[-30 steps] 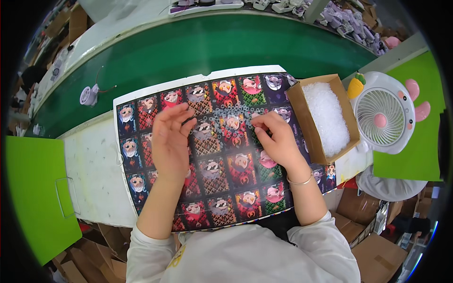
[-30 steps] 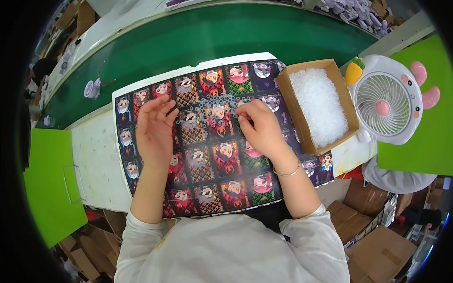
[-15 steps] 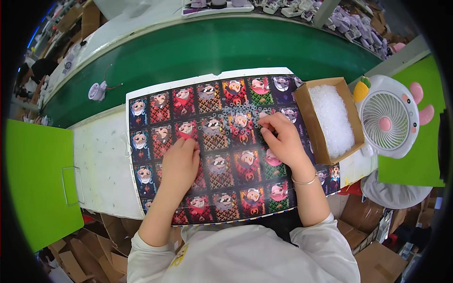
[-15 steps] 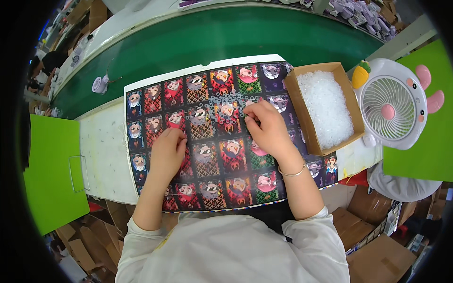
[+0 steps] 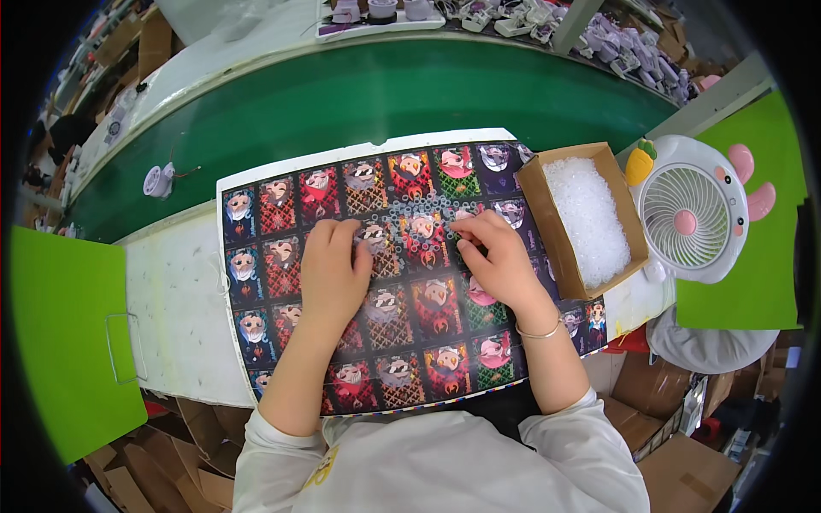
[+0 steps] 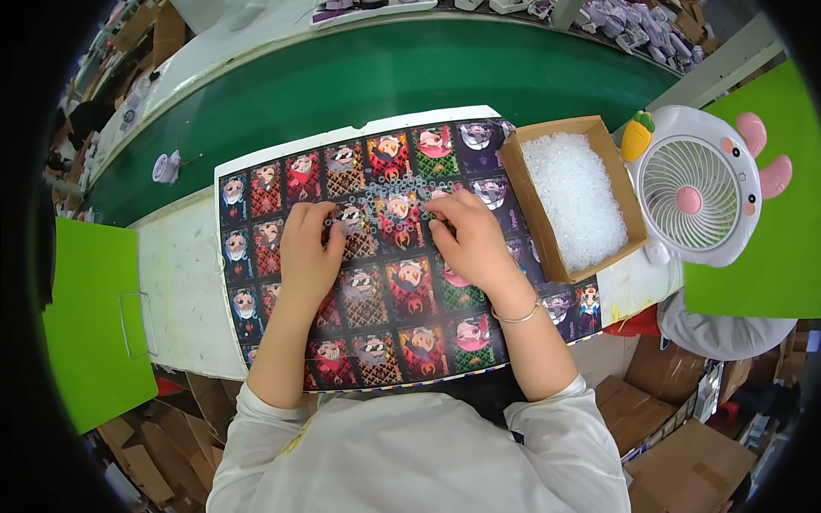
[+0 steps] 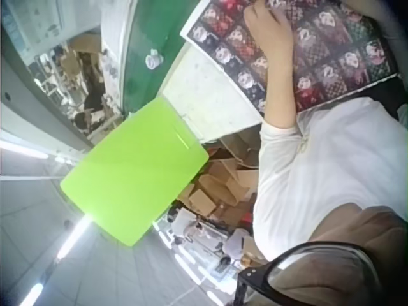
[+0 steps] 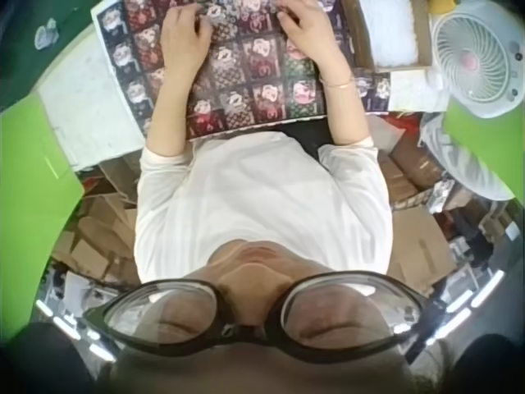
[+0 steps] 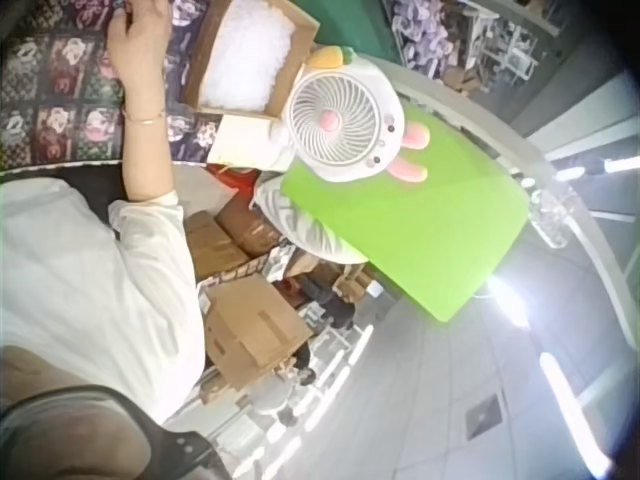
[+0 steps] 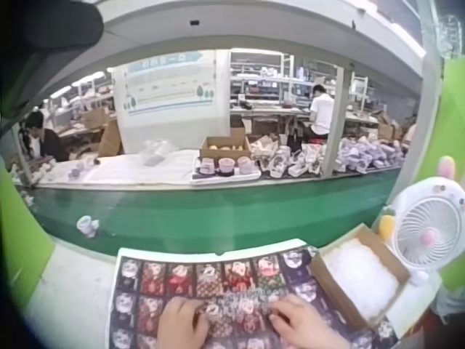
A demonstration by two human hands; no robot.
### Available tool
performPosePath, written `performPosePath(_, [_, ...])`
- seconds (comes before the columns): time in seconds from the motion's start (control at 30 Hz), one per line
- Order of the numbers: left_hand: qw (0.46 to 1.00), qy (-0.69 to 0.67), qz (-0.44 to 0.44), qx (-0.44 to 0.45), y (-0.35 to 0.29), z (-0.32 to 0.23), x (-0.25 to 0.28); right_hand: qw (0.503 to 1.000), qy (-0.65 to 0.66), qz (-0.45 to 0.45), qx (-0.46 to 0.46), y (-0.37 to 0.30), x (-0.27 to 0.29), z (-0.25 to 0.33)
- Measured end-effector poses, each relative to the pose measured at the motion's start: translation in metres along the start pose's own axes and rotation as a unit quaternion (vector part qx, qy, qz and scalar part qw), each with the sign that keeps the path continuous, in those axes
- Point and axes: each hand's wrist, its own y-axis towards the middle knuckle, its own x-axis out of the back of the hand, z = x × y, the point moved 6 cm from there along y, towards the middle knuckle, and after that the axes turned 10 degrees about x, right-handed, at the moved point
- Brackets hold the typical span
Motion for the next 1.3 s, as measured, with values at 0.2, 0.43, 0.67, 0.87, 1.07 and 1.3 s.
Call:
performPosePath(0.2, [0.988,-0.065,0.103,0.093,0.000,0.018,-0.010,1.000,-0.011,0.027,0.011,0.002,0.001,0.005])
performPosePath(0.43, [0.988,-0.119,0.095,-0.040,-0.005,-0.006,-0.012,0.996,-0.034,0.015,0.077,0.004,-0.001,0.013])
performPosePath(0.67, [0.989,-0.057,0.100,-0.091,-0.005,-0.015,-0.009,1.000,0.004,0.026,0.003,0.003,-0.002,0.006])
performPosePath(0.87, [0.986,-0.121,0.092,-0.066,-0.007,-0.012,-0.009,0.999,0.023,-0.034,-0.024,0.000,0.001,0.000])
performPosePath(1.07, [0.982,-0.120,0.141,-0.021,-0.005,-0.004,-0.012,0.990,0.058,-0.091,-0.090,-0.001,0.006,-0.014])
performPosePath(1.3, [0.981,-0.126,0.140,-0.056,-0.003,-0.005,-0.010,0.993,0.060,-0.072,-0.078,-0.001,0.005,-0.012])
